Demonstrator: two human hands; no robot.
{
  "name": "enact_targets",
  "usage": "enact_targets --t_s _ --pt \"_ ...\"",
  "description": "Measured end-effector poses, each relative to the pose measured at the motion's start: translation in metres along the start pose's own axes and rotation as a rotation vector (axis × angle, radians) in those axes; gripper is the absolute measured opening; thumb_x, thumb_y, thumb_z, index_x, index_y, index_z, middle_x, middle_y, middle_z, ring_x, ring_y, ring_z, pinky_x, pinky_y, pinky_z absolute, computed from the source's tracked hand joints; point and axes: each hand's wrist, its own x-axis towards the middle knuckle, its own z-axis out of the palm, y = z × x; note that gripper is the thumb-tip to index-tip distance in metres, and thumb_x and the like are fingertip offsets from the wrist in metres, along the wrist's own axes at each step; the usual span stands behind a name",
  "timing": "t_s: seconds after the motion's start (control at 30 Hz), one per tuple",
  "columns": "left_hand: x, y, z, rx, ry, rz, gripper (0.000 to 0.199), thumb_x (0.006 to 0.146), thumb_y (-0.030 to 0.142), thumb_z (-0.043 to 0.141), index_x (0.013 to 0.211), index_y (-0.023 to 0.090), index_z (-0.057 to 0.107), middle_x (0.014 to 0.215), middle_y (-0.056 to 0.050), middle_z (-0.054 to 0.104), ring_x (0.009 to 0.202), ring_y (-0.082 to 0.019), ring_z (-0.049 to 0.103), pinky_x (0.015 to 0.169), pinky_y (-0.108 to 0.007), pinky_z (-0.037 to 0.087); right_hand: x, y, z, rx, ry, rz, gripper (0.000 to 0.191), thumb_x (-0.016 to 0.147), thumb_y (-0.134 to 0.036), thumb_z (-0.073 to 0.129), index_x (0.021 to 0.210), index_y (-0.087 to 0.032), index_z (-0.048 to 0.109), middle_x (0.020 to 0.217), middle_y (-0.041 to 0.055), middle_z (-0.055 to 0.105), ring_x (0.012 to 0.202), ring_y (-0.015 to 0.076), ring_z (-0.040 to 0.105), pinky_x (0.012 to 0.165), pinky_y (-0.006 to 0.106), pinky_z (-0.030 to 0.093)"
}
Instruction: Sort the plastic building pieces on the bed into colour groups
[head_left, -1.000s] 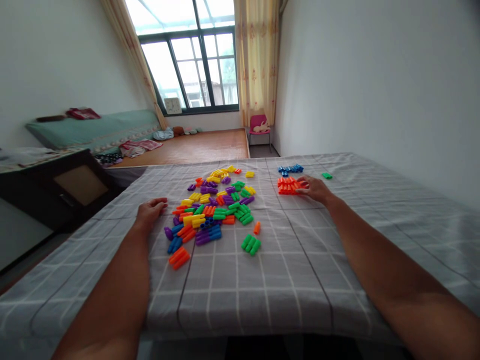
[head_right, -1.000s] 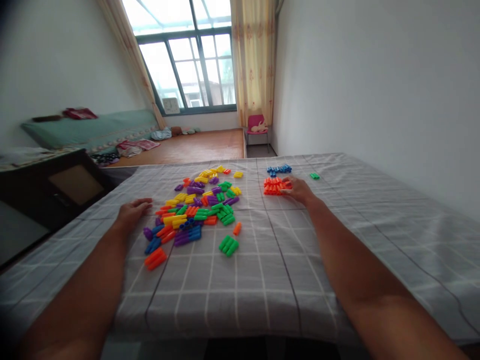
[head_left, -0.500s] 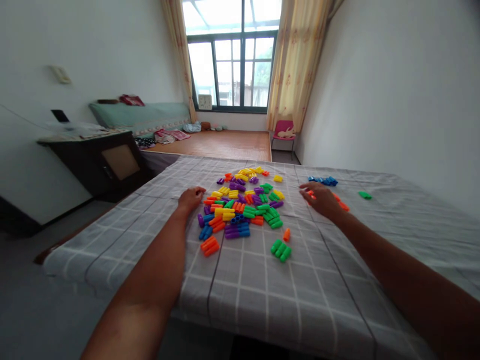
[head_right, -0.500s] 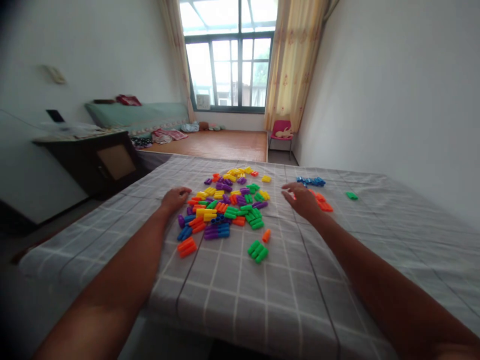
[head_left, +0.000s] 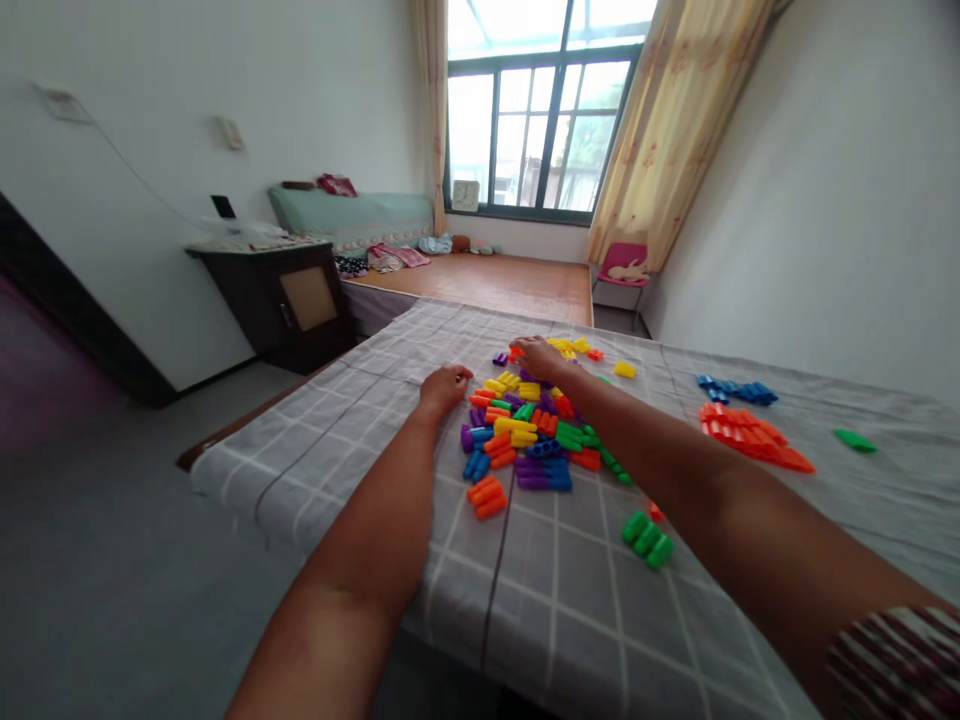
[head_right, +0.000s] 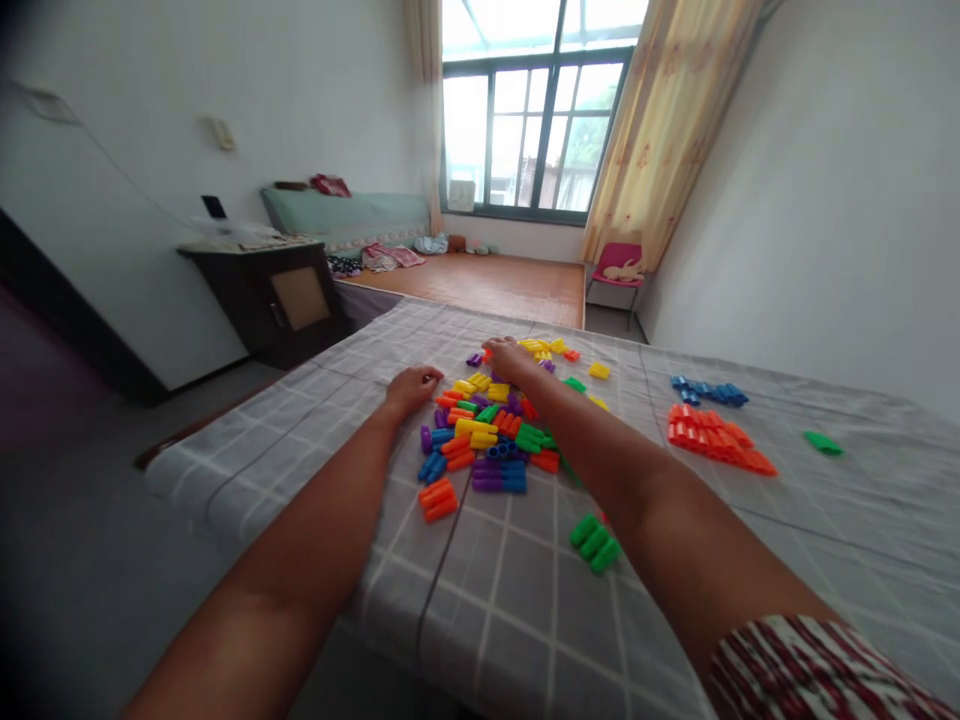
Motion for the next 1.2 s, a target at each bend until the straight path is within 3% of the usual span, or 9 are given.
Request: enact_targets --t_s 0.17,0.37,0.57,0.7,0.8,0.9,1.03,1.2 --pt "0.001 0.001 0.000 -0.022 0.006 -0.034 0.033 0.085 0.027 0.049 0.106 0.027 0.074 0.112 -0.003 0.072 0.100 -0.020 0.066 0.082 -0.026 0.049 0.015 0.005 0.008 0.002 -0.093 0.156 0.039 0.084 -0.026 0.061 0.122 -0.016 0.066 0.121 0.0118 0.068 0.105 0.0250 0.064 0.086 0.029 0.049" --pt "0.001 0.000 -0.002 -0.028 0.004 -0.032 0.033 0.084 0.026 0.049 0.105 0.026 0.074 0.110 -0.002 0.073 0.098 -0.019 0.066 0.080 -0.025 0.048 -0.009 0.015 -0.022 0.099 0.059 0.278 0.028 0.086 -0.027 0.055 0.107 -0.014 0.069 0.106 0.0123 0.072 0.093 0.0219 0.065 0.079 0.027 0.048" --pt "-0.001 0.003 -0.008 -0.010 -0.009 -0.027 0.035 0.084 0.027 0.047 0.108 0.025 0.073 0.108 -0.002 0.073 0.096 -0.018 0.066 0.075 -0.024 0.047 -0.102 0.067 -0.061 0.824 0.163 0.297 0.022 0.080 -0.033 0.061 0.092 -0.015 0.065 0.086 0.0058 0.069 0.075 0.0158 0.063 0.068 0.027 0.051" --pt "0.000 0.004 -0.012 0.013 -0.037 -0.024 0.037 0.083 0.030 0.047 0.110 0.025 0.072 0.103 -0.002 0.074 0.089 -0.019 0.067 0.070 -0.025 0.047 -0.187 0.126 -0.085 1.122 0.368 0.481 0.038 0.070 -0.039 0.077 0.097 -0.018 0.060 0.094 0.0066 0.068 0.080 0.0159 0.066 0.071 0.030 0.055" --pt "0.002 0.004 -0.014 0.050 -0.042 -0.020 0.038 0.083 0.033 0.047 0.110 0.025 0.072 0.102 -0.002 0.074 0.088 -0.020 0.067 0.068 -0.025 0.046 -0.250 0.170 -0.096 1.106 0.581 0.643 0.044 0.066 -0.042 0.081 0.095 -0.019 0.058 0.096 0.0058 0.067 0.078 0.0146 0.066 0.069 0.028 0.055" --pt "0.005 0.002 -0.014 0.083 -0.040 -0.009 0.040 0.083 0.036 0.045 0.110 0.025 0.072 0.099 -0.002 0.074 0.086 -0.020 0.067 0.066 -0.025 0.046 -0.303 0.204 -0.097 0.986 0.680 0.832 0.041 0.067 -0.042 0.080 0.091 -0.018 0.058 0.086 0.0039 0.068 0.072 0.0136 0.065 0.062 0.024 0.053" --pt "0.007 -0.002 -0.013 0.087 -0.047 -0.003 0.042 0.082 0.038 0.045 0.111 0.025 0.072 0.092 -0.002 0.075 0.081 -0.021 0.067 0.063 -0.025 0.045 -0.344 0.227 -0.090 0.919 0.617 0.988 0.027 0.072 -0.034 0.076 0.086 -0.016 0.062 0.081 0.0052 0.070 0.070 0.0132 0.065 0.062 0.023 0.053" --pt "0.006 -0.006 -0.013 0.064 -0.031 0.003 0.041 0.080 0.040 0.047 0.109 0.026 0.072 0.088 -0.001 0.075 0.080 -0.020 0.066 0.062 -0.024 0.046 -0.355 0.233 -0.085 0.873 0.478 1.032 0.016 0.079 -0.026 0.069 0.086 -0.013 0.068 0.084 0.0085 0.072 0.071 0.0142 0.066 0.066 0.025 0.055"
